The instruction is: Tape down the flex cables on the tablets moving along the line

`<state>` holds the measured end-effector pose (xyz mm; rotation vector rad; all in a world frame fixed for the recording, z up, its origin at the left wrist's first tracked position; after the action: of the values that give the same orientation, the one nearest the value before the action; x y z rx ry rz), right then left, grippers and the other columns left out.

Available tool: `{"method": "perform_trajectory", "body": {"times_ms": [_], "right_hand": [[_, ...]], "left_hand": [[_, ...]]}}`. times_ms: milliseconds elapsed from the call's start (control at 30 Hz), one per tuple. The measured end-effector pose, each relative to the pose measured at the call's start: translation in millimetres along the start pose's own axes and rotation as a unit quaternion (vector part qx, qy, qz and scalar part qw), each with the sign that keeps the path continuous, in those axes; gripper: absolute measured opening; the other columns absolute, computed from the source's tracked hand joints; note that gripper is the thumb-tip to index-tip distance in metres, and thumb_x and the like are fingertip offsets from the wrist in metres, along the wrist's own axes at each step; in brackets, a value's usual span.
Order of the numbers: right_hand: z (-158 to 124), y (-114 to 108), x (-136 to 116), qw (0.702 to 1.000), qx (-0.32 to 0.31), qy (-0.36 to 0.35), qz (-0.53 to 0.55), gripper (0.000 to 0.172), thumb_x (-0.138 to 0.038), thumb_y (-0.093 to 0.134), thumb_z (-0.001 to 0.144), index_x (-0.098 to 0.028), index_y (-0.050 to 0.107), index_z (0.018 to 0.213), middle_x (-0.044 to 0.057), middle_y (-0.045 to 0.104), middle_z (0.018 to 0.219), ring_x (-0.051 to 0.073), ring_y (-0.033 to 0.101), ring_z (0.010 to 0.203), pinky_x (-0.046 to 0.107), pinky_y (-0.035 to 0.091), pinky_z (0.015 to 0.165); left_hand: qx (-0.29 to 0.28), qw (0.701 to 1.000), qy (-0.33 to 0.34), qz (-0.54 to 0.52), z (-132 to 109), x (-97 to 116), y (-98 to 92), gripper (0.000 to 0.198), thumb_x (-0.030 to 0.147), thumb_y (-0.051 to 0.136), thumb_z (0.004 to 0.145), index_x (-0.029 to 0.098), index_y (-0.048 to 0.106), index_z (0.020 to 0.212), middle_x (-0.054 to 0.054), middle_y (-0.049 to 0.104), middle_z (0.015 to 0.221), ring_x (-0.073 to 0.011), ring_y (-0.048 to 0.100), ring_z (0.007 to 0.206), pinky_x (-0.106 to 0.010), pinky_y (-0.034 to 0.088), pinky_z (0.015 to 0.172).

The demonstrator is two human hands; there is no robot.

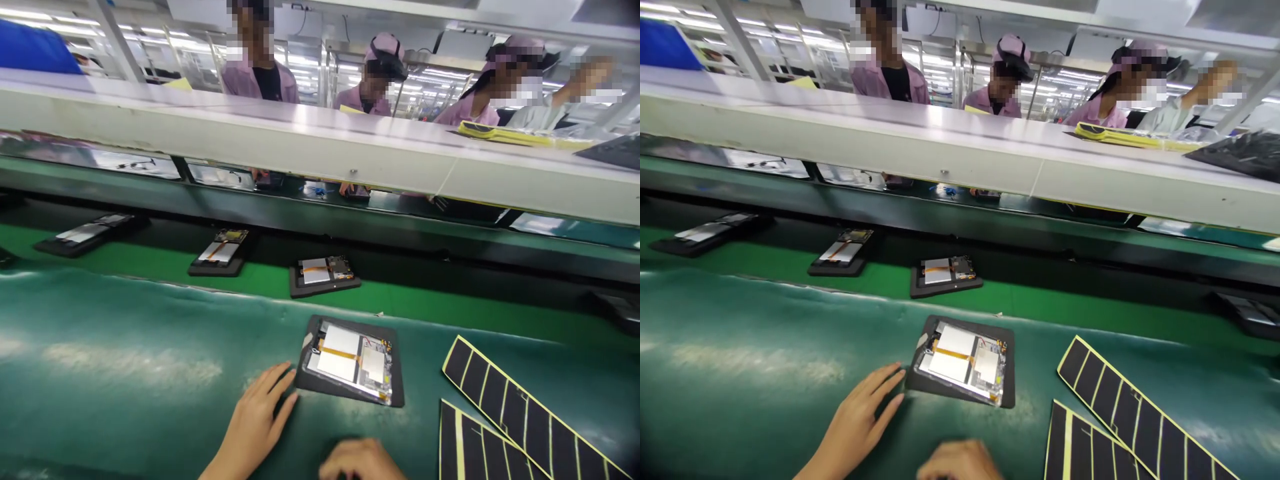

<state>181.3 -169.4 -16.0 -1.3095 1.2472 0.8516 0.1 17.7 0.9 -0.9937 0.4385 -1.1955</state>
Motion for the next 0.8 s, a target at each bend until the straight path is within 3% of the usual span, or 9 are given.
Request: {"method": "perform_trajectory", "body": {"times_ms": [67, 167, 233, 300, 500, 667, 800], "right_hand": [[16.9, -25.0, -12.1, 0.993, 0.04, -0.059, -0.093, 0.024, -0.045, 0.067, 0.088, -0.029, 0.077, 0.102, 0.005, 0.076, 0.102, 0.024, 0.071, 0.098, 0.039, 0.055, 0.093], [53.1, -76.3, -20.9, 0.94, 0.146, -0.135, -0.277, 0.032, -0.037, 0.053, 0.098, -0.021, 0.071, 0.118, 0.013, 0.071, 0.123, 0.028, 0.063, 0.118, 0.048, 0.047, 0.106], [78.5, -102.6, -18.8, 0.908, 0.177, -0.142, -0.351, 0.041, -0.036, 0.052, 0.098, -0.017, 0.064, 0.132, 0.016, 0.063, 0.138, 0.032, 0.054, 0.132, 0.054, 0.041, 0.112], [97.1, -115.1, -12.7, 0.893, 0.165, -0.124, -0.401, 0.045, -0.036, 0.049, 0.1, -0.016, 0.059, 0.139, 0.017, 0.059, 0.143, 0.033, 0.052, 0.135, 0.055, 0.041, 0.111], [94.3, -101.1, -2.8, 0.886, 0.108, -0.12, -0.435, 0.044, -0.037, 0.048, 0.103, -0.018, 0.057, 0.142, 0.012, 0.064, 0.139, 0.028, 0.058, 0.126, 0.047, 0.046, 0.105], [74.7, -91.0, -13.5, 0.882, 0.075, -0.155, -0.439, 0.045, -0.037, 0.052, 0.102, -0.02, 0.054, 0.144, 0.011, 0.064, 0.139, 0.025, 0.057, 0.125, 0.044, 0.043, 0.108], [63.3, -75.4, -28.4, 0.856, 0.075, -0.228, -0.457, 0.037, -0.03, 0.047, 0.104, -0.02, 0.057, 0.138, 0.013, 0.064, 0.133, 0.026, 0.057, 0.122, 0.049, 0.038, 0.109]], "left_hand": [[-0.004, 0.999, -0.041, -0.016, -3.2, -6.3, 1.4, 0.034, 0.042, 0.05, 0.102, 0.023, 0.069, 0.123, -0.008, 0.074, 0.122, -0.0239, 0.073, 0.107, -0.038, 0.062, 0.093], [-0.012, 0.995, -0.092, -0.041, -0.7, -11.8, 5.5, 0.032, 0.042, 0.051, 0.101, 0.022, 0.071, 0.116, -0.008, 0.075, 0.116, -0.0241, 0.074, 0.104, -0.04, 0.061, 0.094], [-0.025, 0.991, -0.116, -0.059, 7.5, -12.9, 9.0, 0.03, 0.04, 0.05, 0.1, 0.022, 0.072, 0.112, -0.007, 0.076, 0.114, -0.0238, 0.074, 0.104, -0.041, 0.061, 0.095], [-0.038, 0.987, -0.135, -0.078, 19.2, -12.7, 12.5, 0.028, 0.036, 0.049, 0.099, 0.022, 0.072, 0.108, -0.007, 0.076, 0.112, -0.0234, 0.073, 0.104, -0.041, 0.06, 0.096], [-0.082, 0.976, -0.163, -0.115, 41.8, -11.2, 24.8, 0.024, 0.033, 0.049, 0.096, 0.023, 0.07, 0.099, -0.006, 0.074, 0.106, -0.0235, 0.073, 0.099, -0.036, 0.06, 0.086], [-0.102, 0.971, -0.186, -0.107, 31.7, -8.0, 29.5, 0.025, 0.037, 0.048, 0.097, 0.025, 0.069, 0.097, -0.005, 0.074, 0.104, -0.0235, 0.072, 0.098, -0.034, 0.058, 0.083], [-0.119, 0.965, -0.204, -0.116, 26.4, 2.1, 23.5, 0.021, 0.032, 0.049, 0.096, 0.023, 0.068, 0.097, -0.005, 0.073, 0.102, -0.0237, 0.071, 0.097, -0.036, 0.056, 0.085]]}}
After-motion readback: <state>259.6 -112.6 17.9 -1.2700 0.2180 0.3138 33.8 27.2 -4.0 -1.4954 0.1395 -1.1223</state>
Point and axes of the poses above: each hand's wrist, its own z-axis towards the middle knuckle, its own y-axis out of the palm, x = y × z, the point moved 2 cm from there along z, towards the middle knuckle
